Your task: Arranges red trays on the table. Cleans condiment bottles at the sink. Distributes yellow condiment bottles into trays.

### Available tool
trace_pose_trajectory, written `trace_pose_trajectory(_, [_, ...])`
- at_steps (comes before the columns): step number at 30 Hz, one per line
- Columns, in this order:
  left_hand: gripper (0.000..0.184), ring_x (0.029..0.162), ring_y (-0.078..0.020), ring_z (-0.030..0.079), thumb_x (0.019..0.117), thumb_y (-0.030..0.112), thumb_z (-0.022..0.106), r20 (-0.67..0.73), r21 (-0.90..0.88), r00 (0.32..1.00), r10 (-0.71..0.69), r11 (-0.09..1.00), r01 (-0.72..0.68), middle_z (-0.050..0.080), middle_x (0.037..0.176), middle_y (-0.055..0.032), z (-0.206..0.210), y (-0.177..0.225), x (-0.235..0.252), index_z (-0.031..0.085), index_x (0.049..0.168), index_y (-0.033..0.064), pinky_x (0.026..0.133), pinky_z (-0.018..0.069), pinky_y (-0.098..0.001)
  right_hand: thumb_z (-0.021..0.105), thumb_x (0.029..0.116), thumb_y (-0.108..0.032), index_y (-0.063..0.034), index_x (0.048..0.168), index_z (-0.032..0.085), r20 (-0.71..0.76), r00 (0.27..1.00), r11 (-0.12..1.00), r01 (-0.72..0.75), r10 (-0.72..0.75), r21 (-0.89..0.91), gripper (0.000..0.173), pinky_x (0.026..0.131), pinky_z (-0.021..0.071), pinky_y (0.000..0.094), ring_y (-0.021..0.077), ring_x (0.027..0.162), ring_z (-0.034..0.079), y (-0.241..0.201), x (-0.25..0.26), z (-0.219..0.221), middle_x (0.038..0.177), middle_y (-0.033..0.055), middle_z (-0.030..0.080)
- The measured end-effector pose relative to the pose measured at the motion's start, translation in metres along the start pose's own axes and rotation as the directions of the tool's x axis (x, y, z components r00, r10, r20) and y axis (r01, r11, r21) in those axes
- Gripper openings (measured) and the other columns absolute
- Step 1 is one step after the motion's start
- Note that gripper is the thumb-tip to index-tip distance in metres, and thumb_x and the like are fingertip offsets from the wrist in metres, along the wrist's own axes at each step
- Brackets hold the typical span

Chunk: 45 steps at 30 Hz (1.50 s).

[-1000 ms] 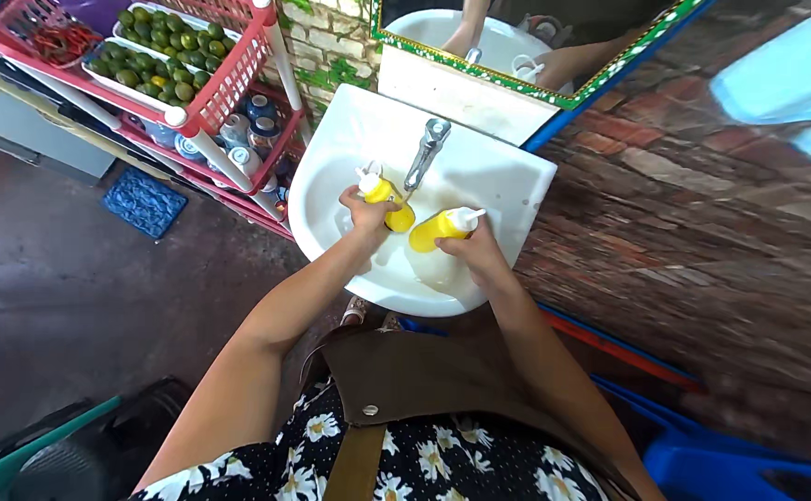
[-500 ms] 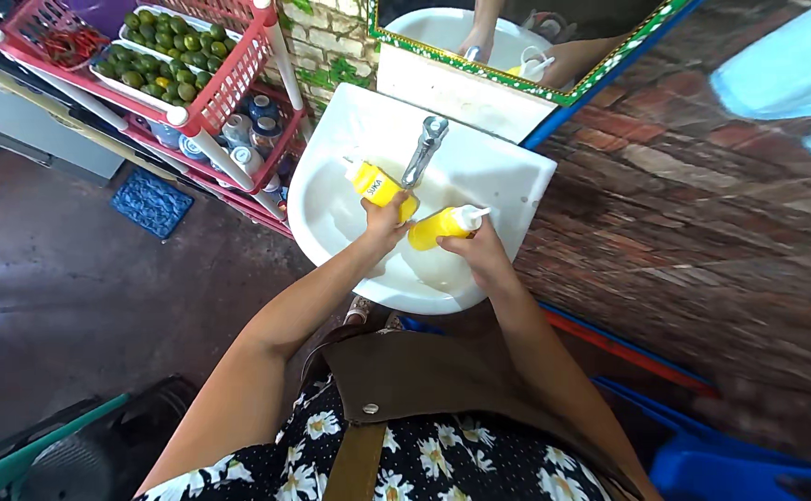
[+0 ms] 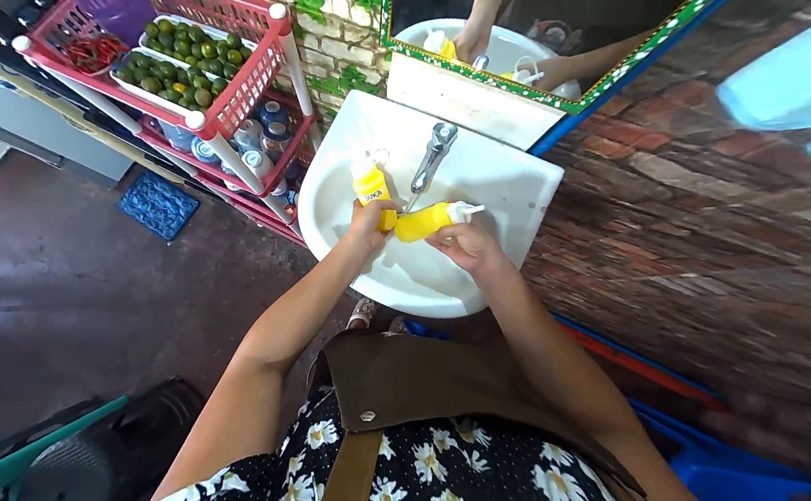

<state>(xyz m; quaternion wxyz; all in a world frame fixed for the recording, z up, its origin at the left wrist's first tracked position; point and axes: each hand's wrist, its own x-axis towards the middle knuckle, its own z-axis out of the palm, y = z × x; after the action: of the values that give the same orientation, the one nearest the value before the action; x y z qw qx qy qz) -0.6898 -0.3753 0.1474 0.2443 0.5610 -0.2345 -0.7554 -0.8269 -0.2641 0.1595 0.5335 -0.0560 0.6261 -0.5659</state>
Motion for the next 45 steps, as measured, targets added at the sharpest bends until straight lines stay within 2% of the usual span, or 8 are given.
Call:
trace_pose_trajectory(11, [0.074,0.112,-0.0307,0.062,0.0869,0.023,0.078,0.057,0.118,0.985,0.162,0.979,-0.167,0.062,0.125,-0.0193,-0.03,0.023,-0.001,0.039,0.148,0.0094,0.089,0.0539,-0.0505,0.045,0.092,0.015,-0.0143,0.14,0.047,0.051,0.999,0.957,-0.007,-0.008,0.289,0.056,0.084,0.0569,0.0592,0.0342,0.11,0.062,0.007,0.025,0.034,0.129,0.0153,0.055])
trace_pose_trajectory(15, [0.079,0.109,-0.0327,0.065,0.0909,0.028,0.074,0.144,0.111,0.978,0.154,0.979,-0.17,0.062,0.126,-0.0203,-0.026,0.012,-0.01,0.028,0.154,0.0181,0.086,0.0566,-0.0502,0.045,0.0817,0.025,-0.0114,0.133,0.049,0.087,0.992,0.978,0.068,-0.086,0.198,0.063,0.079,0.0588,0.0568,0.0326,0.101,0.064,0.008,0.026,0.028,0.122,0.0147,0.056])
trace_pose_trajectory(20, [0.074,0.095,-0.0283,0.065,0.0804,-0.004,0.065,0.183,0.07,0.962,0.202,0.973,-0.218,0.061,0.121,-0.019,-0.013,0.005,-0.011,0.035,0.146,0.0132,0.074,0.0568,-0.0438,0.057,0.0785,0.029,-0.0049,0.125,0.057,0.129,0.98,0.98,0.168,-0.154,-0.104,0.058,0.074,0.0628,0.0406,0.0253,0.093,0.069,0.003,0.013,0.015,0.126,0.0136,0.062])
trace_pose_trajectory(25, [0.079,0.102,-0.0323,0.063,0.0824,-0.007,0.067,0.173,0.189,0.968,0.179,0.959,-0.211,0.058,0.125,-0.0214,-0.014,0.011,-0.004,0.029,0.149,0.0122,0.077,0.0565,-0.0487,0.079,0.087,-0.002,-0.006,0.133,0.059,0.158,0.95,0.807,0.312,-0.27,-0.501,0.051,0.077,0.0631,0.0378,0.0232,0.097,0.07,-0.021,-0.018,-0.004,0.123,0.0162,0.064])
trace_pose_trajectory(30, [0.081,0.106,-0.0409,0.067,0.0748,0.005,0.088,0.356,0.551,0.753,0.554,0.526,-0.648,0.067,0.118,-0.0256,-0.035,0.012,-0.009,0.044,0.143,0.004,0.088,0.0554,-0.0594,0.083,0.0853,-0.022,-0.0066,0.133,0.061,0.313,0.753,0.436,0.61,-0.578,-0.662,0.054,0.088,0.0599,0.0425,0.0214,0.107,0.069,-0.048,-0.044,-0.02,0.123,0.0135,0.068])
trace_pose_trajectory(34, [0.081,0.106,-0.0387,0.069,0.079,0.012,0.088,0.497,0.576,0.537,0.682,0.204,-0.792,0.068,0.121,-0.0219,-0.049,0.03,-0.041,0.044,0.147,0.007,0.088,0.0561,-0.0601,0.073,0.0943,-0.024,-0.0042,0.139,0.052,0.291,0.615,0.36,0.714,-0.733,-0.601,0.053,0.084,0.0622,0.0321,0.0121,0.103,0.069,-0.051,-0.055,-0.029,0.126,0.0115,0.063])
trace_pose_trajectory(41, [0.069,0.111,-0.0273,0.069,0.0758,0.009,0.089,0.624,0.472,0.488,0.61,0.203,-0.858,0.068,0.124,-0.0175,-0.075,-0.005,-0.06,0.057,0.136,0.0014,0.096,0.0588,-0.0497,0.078,0.0905,-0.031,-0.0063,0.135,0.062,0.543,0.76,0.246,0.638,-0.358,-0.73,0.053,0.087,0.0599,0.0477,0.029,0.109,0.068,-0.011,-0.059,-0.048,0.134,0.0201,0.062])
trace_pose_trajectory(45, [0.069,0.119,-0.0306,0.066,0.0727,-0.001,0.088,0.573,0.445,0.421,0.704,0.165,-0.88,0.067,0.129,-0.0201,-0.074,-0.034,-0.092,0.06,0.136,-0.0003,0.104,0.0532,-0.049,0.079,0.089,-0.022,0.0034,0.134,0.061,0.663,0.667,0.148,0.734,-0.34,-0.663,0.055,0.091,0.0549,0.06,0.0435,0.11,0.066,-0.003,-0.081,-0.039,0.13,0.0304,0.062])
